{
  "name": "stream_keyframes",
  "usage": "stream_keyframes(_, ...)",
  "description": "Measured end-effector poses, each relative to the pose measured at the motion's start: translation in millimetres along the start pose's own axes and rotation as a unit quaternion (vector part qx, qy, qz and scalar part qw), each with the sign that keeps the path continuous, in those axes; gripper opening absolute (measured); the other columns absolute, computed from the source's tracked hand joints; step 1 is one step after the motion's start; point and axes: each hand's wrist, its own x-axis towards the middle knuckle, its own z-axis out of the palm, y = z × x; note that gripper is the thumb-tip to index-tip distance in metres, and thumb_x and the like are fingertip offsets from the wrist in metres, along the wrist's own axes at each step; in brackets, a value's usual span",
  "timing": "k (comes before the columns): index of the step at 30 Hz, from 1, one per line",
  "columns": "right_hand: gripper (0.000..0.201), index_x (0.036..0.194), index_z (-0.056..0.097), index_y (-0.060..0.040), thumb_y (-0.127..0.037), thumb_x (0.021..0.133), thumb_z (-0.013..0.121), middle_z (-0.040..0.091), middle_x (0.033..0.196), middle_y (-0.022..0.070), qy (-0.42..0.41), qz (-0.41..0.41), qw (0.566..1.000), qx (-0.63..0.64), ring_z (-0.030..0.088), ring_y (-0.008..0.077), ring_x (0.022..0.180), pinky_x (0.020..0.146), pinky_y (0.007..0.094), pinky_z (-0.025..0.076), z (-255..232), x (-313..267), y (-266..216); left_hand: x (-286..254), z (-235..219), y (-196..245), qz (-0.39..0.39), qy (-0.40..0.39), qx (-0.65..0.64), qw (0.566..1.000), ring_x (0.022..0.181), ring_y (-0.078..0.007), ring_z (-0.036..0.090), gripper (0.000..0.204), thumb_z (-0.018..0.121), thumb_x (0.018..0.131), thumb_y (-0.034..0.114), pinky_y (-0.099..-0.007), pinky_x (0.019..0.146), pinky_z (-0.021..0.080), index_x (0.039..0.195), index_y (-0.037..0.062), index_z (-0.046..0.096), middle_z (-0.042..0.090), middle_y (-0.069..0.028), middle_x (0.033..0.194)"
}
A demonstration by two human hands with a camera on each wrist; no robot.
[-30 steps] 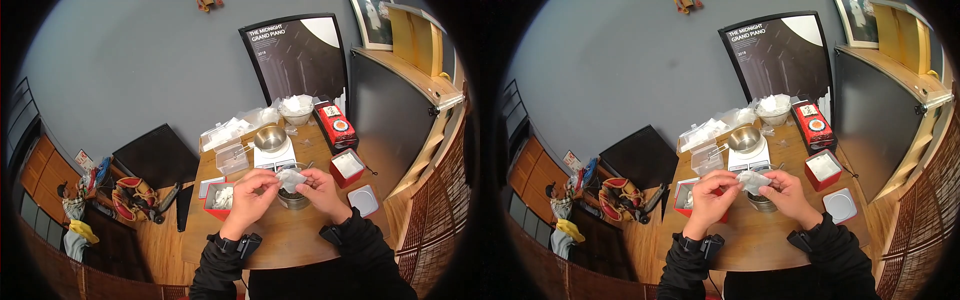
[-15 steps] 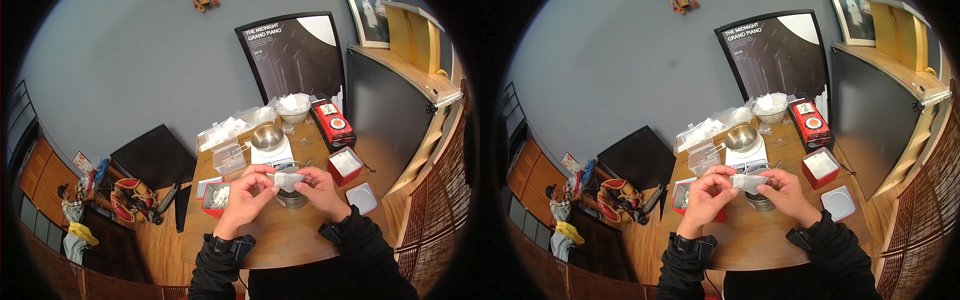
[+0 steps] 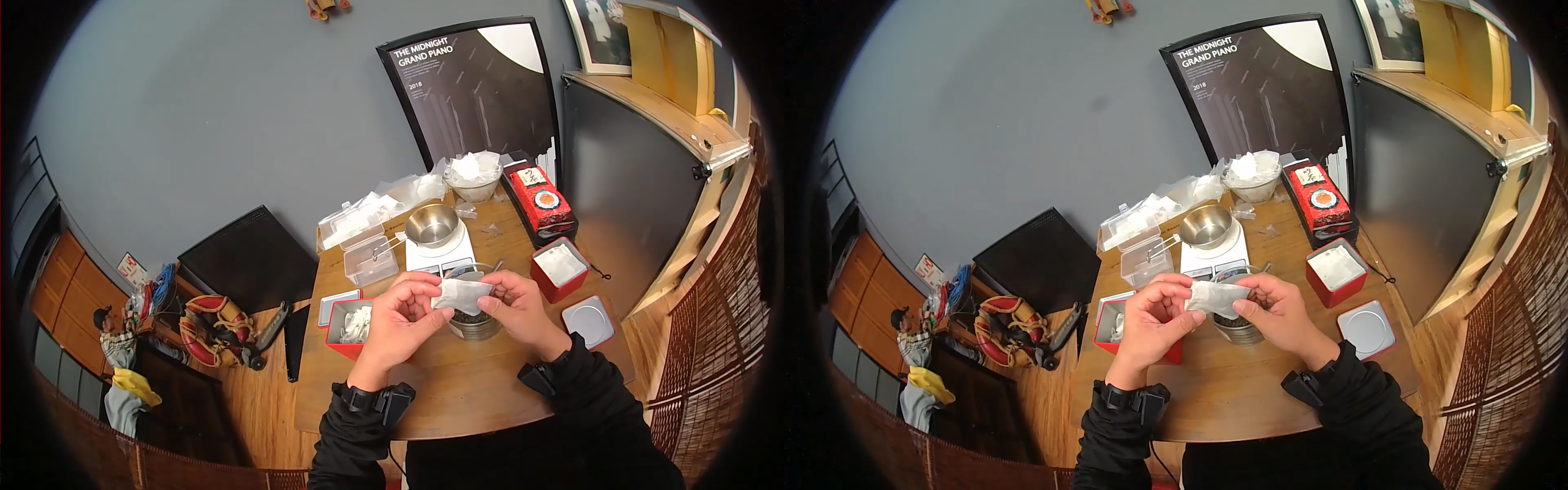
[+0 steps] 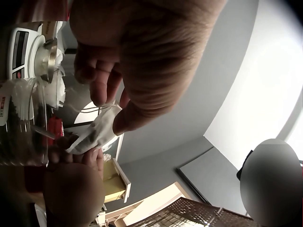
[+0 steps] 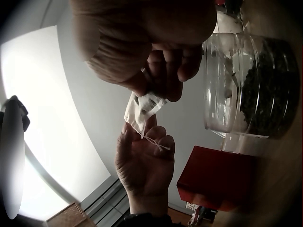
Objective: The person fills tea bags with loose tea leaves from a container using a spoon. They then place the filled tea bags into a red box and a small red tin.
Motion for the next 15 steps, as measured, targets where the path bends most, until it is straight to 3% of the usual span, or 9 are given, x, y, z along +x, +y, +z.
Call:
stream_keyframes(7, 0.027, 0.12, 0.058, 0.0041, -0.004, 0.095, 0.064, 0.067, 0.107, 0.0074, 0.003, 0.011, 1.0, 0.0, 0.063, 0.0096, 0.094, 0.084, 0.0255, 0.051, 1, 0, -3, -1, 5, -11, -0.005, 0.006, 0.076, 0.997, 0.07, -0.0003, 0.051, 0.009, 0.072, 0.089, 0.005, -0.0167, 0.059, 0.041, 0.095, -0.0011, 0.07, 0.062, -0.0014, 0.103)
stream_keyframes(12, 0.039, 0.129, 0.05, 0.0036, -0.002, 0.094, 0.064, 0.067, 0.104, 0.0096, 0.034, 0.02, 0.999, 0.007, 0.064, 0.0112, 0.093, 0.084, 0.026, 0.052, 0, 3, -1, 4, 17, -20, -0.013, 0.044, 0.043, 0.998, 0.065, -0.0013, 0.05, 0.016, 0.068, 0.095, 0.016, -0.0184, 0.056, 0.04, 0.096, -0.0005, 0.07, 0.064, 0.0005, 0.084)
stream_keyframes(15, 0.045, 0.134, 0.045, 0.0034, -0.001, 0.094, 0.064, 0.067, 0.102, 0.0103, 0.046, 0.026, 0.998, 0.024, 0.065, 0.0123, 0.092, 0.083, 0.0265, 0.052, 6, 3, -9, 9, 23, -20, -0.07, 0.08, 0.021, 0.994, 0.062, -0.0017, 0.051, 0.019, 0.067, 0.097, 0.02, -0.0183, 0.056, 0.041, 0.096, 0.001, 0.07, 0.064, 0.0011, 0.074)
